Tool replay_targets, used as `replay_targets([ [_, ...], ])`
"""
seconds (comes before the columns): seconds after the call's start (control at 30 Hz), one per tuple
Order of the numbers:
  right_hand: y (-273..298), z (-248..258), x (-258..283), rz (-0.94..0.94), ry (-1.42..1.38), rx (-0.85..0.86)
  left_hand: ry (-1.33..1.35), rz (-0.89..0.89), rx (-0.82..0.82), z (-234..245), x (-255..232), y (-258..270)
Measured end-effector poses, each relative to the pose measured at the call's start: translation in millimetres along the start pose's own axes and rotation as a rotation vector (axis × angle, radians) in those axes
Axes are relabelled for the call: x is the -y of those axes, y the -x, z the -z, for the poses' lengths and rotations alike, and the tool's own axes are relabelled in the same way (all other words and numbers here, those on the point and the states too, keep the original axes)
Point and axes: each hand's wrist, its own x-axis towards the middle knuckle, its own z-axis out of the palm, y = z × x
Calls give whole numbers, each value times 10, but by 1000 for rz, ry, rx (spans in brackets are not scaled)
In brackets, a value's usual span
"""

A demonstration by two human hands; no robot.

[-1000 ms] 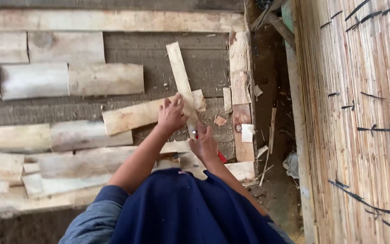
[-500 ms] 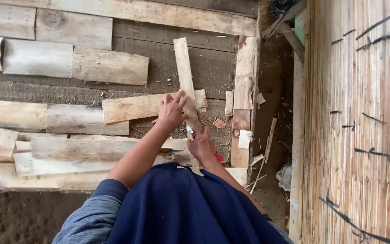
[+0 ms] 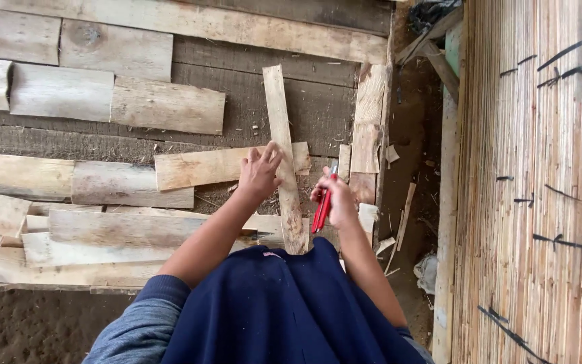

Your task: The person uses a red utility knife to shave and smooth the edges of wooden planks on a workbench. They repeatedly pick up planks, shave their edges, and place them back down, continuing this process throughout the clip.

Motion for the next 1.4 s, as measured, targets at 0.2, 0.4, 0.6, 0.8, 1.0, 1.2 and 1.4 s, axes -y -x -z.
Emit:
replay_targets([
  [0.2,27,-167,209,10,146,138,-6,11,32,39,-4,-4],
  [0.4,-210,-205,174,28,449,147,-12,11,37,13,8,-9],
  [0.6,-366,-30,175,74,692,43,-11,4,23,38,8,2],
  [0.8,-218,-197,302,125,920,0,-17,16,36,124,-21,-5],
  [1.0,37,-637,403,151,1266,91,-24,24,62,143,-75,-10],
  [1.2,32,-905,390,213,1527,131,-33,40,117,-25,-40,-62],
  [1.4,-150,-927,262,205,1614,138,-47,39,141,27,-57,-73],
])
